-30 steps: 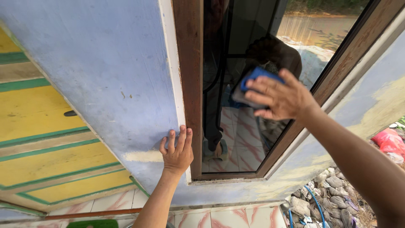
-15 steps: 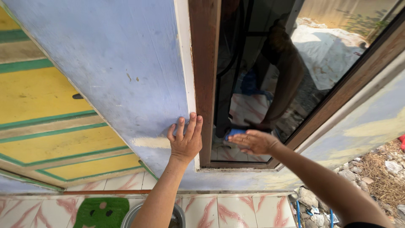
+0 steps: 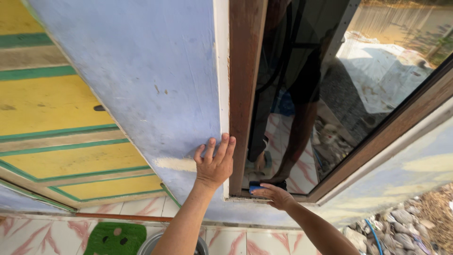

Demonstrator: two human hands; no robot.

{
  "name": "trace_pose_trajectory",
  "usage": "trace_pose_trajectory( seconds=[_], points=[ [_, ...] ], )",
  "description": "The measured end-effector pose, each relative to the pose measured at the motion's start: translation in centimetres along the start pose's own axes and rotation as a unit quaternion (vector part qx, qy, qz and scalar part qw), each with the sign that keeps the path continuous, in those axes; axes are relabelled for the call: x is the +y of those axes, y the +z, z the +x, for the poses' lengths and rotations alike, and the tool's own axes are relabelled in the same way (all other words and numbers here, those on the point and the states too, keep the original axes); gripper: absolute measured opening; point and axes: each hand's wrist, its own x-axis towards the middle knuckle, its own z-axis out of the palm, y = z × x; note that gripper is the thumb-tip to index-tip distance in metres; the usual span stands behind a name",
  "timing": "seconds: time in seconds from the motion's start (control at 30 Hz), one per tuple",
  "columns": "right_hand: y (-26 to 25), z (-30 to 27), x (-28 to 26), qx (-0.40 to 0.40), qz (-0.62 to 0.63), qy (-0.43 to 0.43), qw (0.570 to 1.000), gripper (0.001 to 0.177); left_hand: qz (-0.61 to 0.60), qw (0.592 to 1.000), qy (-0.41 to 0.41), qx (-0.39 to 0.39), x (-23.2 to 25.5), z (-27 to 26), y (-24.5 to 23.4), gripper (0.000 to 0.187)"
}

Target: The person cleans a large mirror on a door using a blue cloth, wiping the surface repeatedly. They then rinse the cloth in a metal basin of water on the floor and wring it out.

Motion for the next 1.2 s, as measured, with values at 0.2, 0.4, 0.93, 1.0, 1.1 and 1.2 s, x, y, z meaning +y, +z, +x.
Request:
trace_pose_trajectory(
  seconds=[0.2,0.4,0.93,1.0,1.1,1.2],
  points=[
    [-5.3,-3.4,7.8,0.056,0.009,0.000,0.998,0.073,0.004,1.000,0.006,0.004,-0.1,0.1,-0.2,0.049],
    [-18.0,-11.0,21.9,0.178,-0.173,0.077,0.966,0.075,-0.003,1.000,0.008,0.004,-0.1,0.4,-0.4,0.050],
    [-25.3,-10.5,28.0,0.222,-0.080,0.254,0.938,0.081,-0.004,1.000,0.012,-0.002,-0.3,0.5,-0.7,0.047],
    [-21.1,-8.7,24.1,0.237,-0.094,0.229,0.939,0.078,-0.007,1.000,0.012,0.001,-0.3,0.6,-0.5,0.047],
    [-15.0,-5.9,18.1,0.255,-0.128,0.203,0.937,0.077,0.002,1.000,0.011,0.000,-0.3,0.3,-0.2,0.049],
    [-9.9,-3.1,12.3,0.253,-0.082,0.160,0.951,0.075,0.002,1.000,0.009,0.001,-0.2,0.0,0.1,0.051]
  ],
)
